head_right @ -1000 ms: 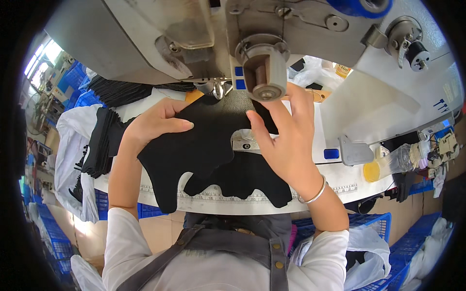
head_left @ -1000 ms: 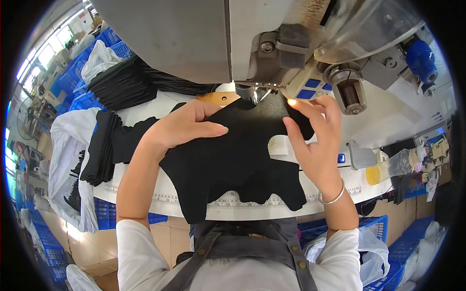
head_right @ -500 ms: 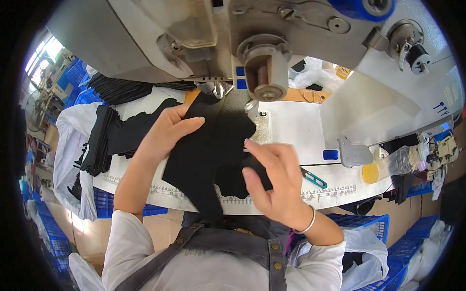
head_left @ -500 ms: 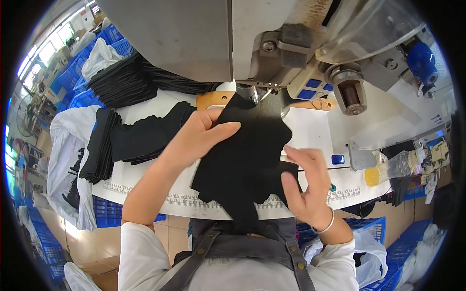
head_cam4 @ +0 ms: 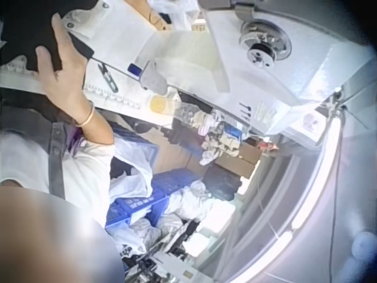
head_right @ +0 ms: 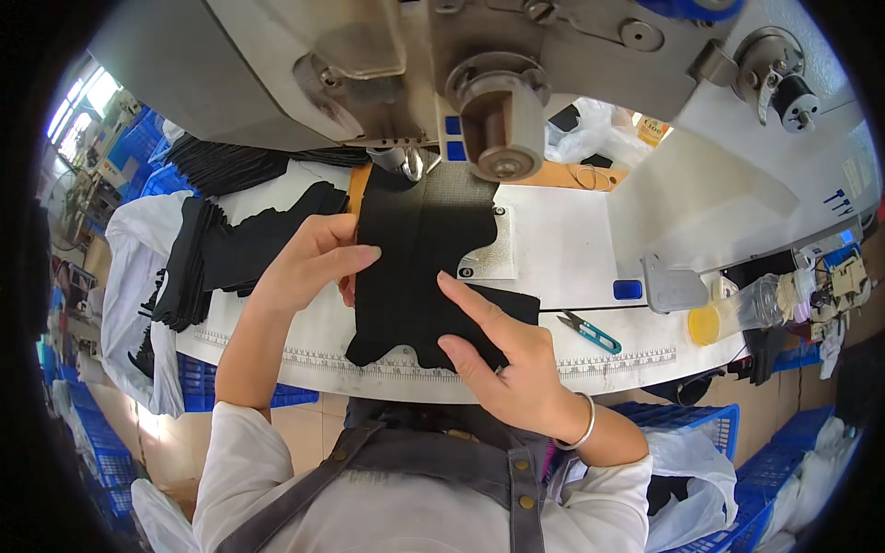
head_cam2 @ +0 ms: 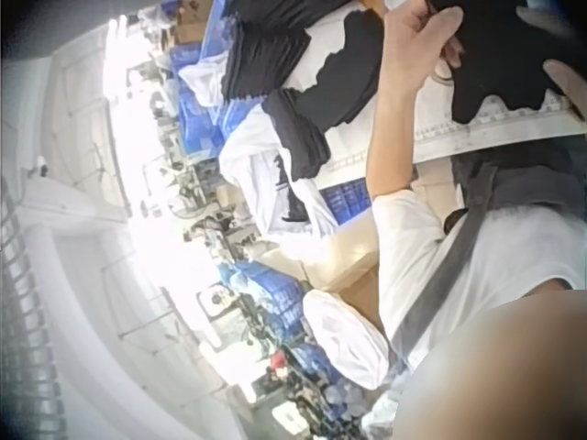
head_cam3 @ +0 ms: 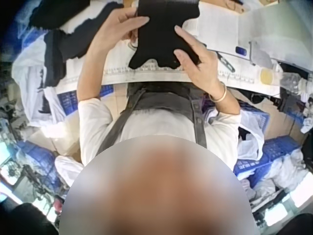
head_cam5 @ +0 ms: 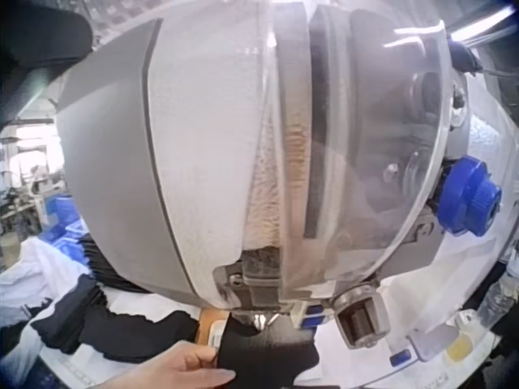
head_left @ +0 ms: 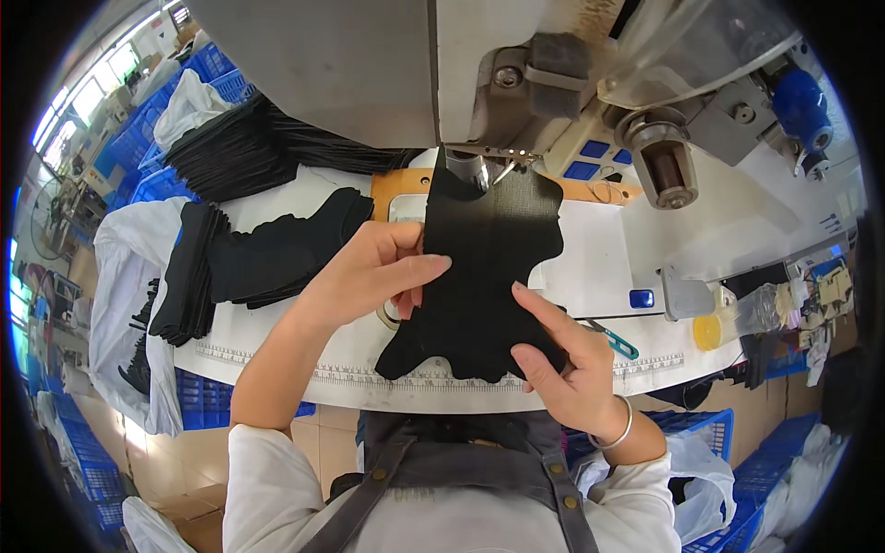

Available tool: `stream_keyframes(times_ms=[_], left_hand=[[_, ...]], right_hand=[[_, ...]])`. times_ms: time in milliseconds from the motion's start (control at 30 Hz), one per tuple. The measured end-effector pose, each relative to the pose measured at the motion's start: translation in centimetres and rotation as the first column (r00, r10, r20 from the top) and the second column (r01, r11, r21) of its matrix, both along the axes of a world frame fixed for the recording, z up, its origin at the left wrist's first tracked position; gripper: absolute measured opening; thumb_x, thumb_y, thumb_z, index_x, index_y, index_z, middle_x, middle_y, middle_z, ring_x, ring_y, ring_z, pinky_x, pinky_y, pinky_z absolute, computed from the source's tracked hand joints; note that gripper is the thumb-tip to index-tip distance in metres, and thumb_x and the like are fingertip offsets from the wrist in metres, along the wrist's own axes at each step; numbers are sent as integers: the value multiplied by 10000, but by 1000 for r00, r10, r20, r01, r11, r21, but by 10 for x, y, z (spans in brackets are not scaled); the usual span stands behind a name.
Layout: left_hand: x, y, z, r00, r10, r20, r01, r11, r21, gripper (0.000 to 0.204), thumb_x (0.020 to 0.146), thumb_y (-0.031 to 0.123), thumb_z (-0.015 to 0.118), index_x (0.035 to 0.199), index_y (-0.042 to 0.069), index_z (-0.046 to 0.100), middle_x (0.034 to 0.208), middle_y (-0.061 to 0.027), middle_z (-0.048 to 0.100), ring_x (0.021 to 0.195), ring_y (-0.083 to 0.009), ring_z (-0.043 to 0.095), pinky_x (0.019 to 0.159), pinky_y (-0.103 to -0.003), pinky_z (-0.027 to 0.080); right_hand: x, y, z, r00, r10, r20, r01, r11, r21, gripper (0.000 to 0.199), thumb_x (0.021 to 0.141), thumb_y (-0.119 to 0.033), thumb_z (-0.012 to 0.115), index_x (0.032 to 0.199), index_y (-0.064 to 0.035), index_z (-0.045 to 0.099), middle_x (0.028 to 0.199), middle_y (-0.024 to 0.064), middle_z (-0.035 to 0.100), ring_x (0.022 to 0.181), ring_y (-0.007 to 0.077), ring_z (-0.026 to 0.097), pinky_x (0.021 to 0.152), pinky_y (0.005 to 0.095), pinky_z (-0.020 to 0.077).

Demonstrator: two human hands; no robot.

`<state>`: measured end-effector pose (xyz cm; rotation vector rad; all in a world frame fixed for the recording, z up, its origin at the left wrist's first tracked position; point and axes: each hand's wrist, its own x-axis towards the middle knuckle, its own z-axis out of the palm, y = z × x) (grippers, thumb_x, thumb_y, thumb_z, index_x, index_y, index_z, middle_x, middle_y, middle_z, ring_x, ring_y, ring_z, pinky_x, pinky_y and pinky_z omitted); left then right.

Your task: Use an industrial sewing machine to stitch black fabric shoe upper components.

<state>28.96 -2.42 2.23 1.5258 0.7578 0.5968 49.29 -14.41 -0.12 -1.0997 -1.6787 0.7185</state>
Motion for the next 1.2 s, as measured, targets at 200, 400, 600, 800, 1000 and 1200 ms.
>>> stream_keyframes(times_ms=[200, 400, 600, 800, 1000, 1200], left_hand=[[7, 6, 4, 999, 35, 24, -36, 999, 14, 192, 829, 221, 567, 751, 46, 556, 520, 8, 507, 423, -54, 497, 410, -167, 366], [11, 13, 11, 998, 63, -14, -62, 997, 41, 240, 829, 246, 557, 701, 48, 513, 512, -7, 502, 420, -67, 499, 406, -176, 368], [15, 19, 12, 995, 103, 9, -103, 993, 61, 290, 792, 295, 582, 639, 82, 459, 543, 15, 466, 419, -69, 479, 423, -178, 363], [19, 24, 7, 987, 137, 82, -139, 990, 12, 286, 809, 301, 575, 693, 50, 501, 532, -12, 497, 427, -78, 495, 417, -179, 364], [26, 19, 5, 974, 187, 130, -185, 982, -23, 260, 820, 286, 560, 745, 38, 540, 575, -6, 500, 430, -74, 485, 421, -184, 360], [32, 16, 3, 947, 274, 169, -270, 962, -46, 218, 812, 253, 560, 777, 39, 547, 598, -5, 515, 441, -77, 490, 434, -195, 358]], right_hand=[[3, 9, 8, 996, -29, -81, 21, 995, -102, 434, 790, -35, 586, 1209, -24, 472, 807, 99, 627, 504, 76, 511, 534, 210, 436], [7, 20, 13, 985, -25, -169, -5, 984, -176, 397, 829, -64, 560, 1217, -60, 478, 792, 46, 617, 473, 35, 472, 460, 183, 404], [11, 31, 16, 978, -38, -207, 7, 988, -151, 371, 831, -82, 562, 1196, -56, 499, 940, 68, 616, 485, 39, 480, 456, 183, 413], [18, 44, 14, 967, -51, -250, 10, 987, -159, 339, 832, -91, 566, 1165, -51, 527, 933, 51, 614, 512, 32, 482, 449, 169, 411], [35, 67, 16, 947, -50, -317, 12, 993, -121, 267, 840, -98, 546, 1081, 14, 564, 761, 38, 577, 510, 52, 476, 415, 159, 366], [48, 90, 16, 938, -42, -344, 2, 993, -114, 225, 830, -150, 569, 974, 21, 590, 709, 21, 540, 500, 65, 470, 438, 181, 371]])
